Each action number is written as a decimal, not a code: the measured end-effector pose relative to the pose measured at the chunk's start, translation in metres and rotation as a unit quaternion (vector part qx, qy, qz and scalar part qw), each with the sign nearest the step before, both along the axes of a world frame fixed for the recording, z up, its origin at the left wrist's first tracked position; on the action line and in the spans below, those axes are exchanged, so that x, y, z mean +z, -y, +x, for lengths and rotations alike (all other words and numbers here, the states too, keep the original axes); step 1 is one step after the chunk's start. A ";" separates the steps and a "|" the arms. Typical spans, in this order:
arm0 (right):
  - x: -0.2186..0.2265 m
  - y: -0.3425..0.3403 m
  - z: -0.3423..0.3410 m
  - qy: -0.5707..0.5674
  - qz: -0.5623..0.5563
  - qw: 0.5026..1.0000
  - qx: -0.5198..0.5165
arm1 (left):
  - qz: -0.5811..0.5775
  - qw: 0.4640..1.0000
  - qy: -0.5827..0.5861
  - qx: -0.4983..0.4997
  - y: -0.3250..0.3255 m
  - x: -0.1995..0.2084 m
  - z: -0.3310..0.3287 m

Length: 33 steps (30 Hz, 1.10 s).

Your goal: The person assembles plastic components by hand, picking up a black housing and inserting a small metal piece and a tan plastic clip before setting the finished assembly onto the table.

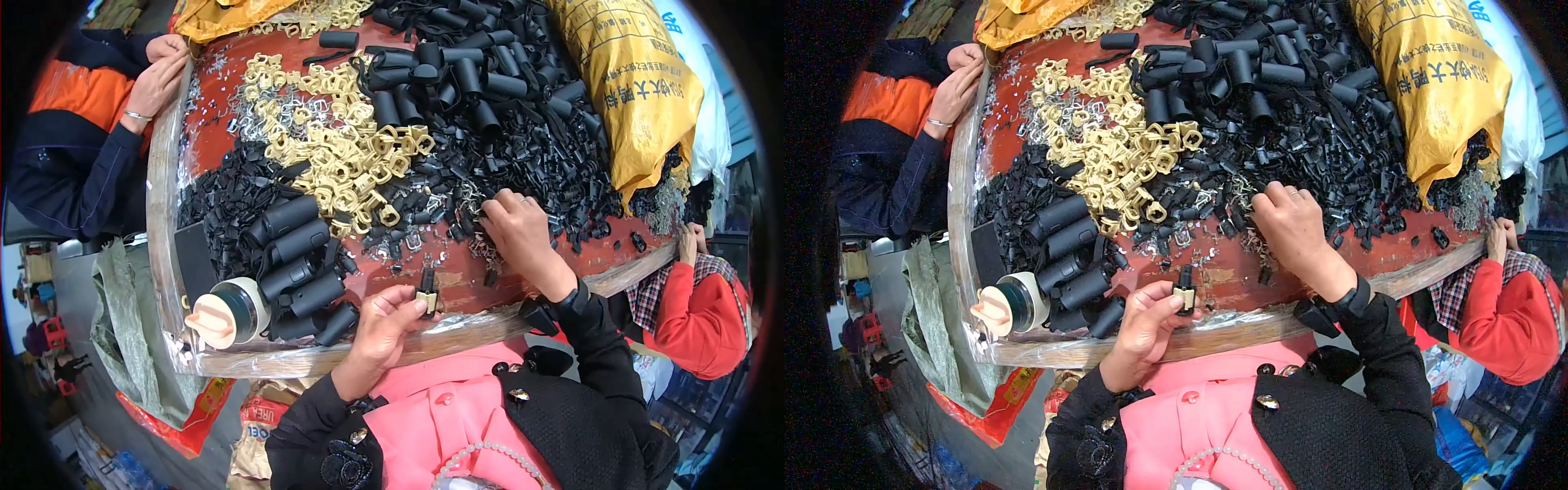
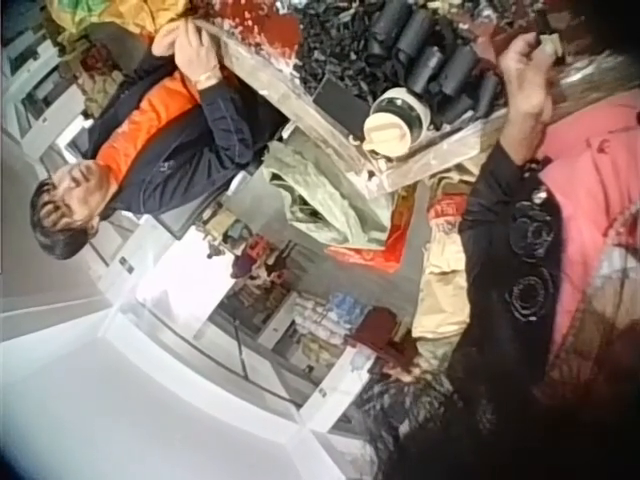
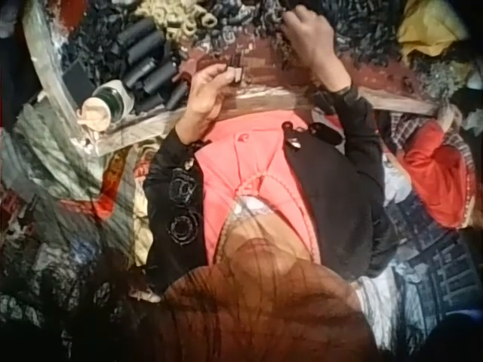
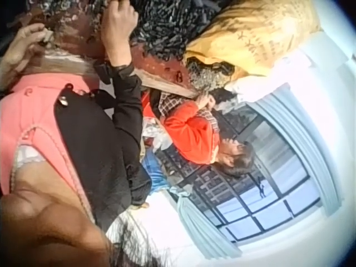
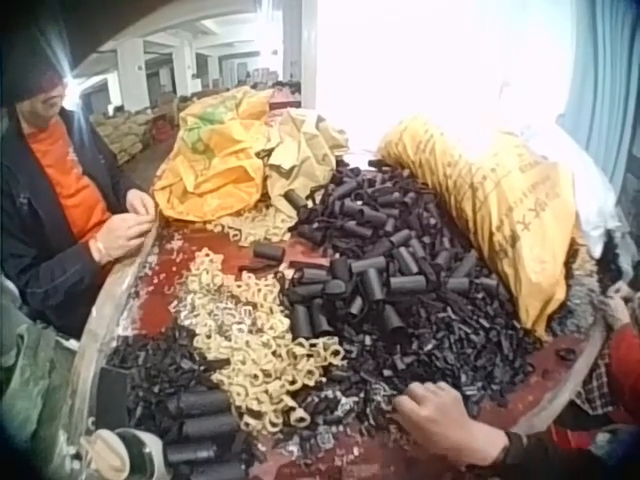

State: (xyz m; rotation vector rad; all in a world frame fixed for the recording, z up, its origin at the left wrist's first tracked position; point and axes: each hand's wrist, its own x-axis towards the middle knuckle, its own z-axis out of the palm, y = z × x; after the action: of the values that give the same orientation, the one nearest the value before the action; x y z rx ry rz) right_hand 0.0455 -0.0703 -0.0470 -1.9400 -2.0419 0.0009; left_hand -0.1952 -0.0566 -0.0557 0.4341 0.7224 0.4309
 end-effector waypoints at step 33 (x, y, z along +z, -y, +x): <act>0.024 0.008 -0.046 -0.750 -0.232 0.619 -0.023 | 0.019 0.995 0.025 0.093 0.002 0.014 0.006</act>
State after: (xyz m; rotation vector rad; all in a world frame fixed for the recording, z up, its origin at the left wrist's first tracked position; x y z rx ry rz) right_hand -0.0008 -0.0788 -0.0230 -1.1582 -0.7479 1.6403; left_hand -0.1888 -0.0584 -0.0418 0.3922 0.7090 0.6303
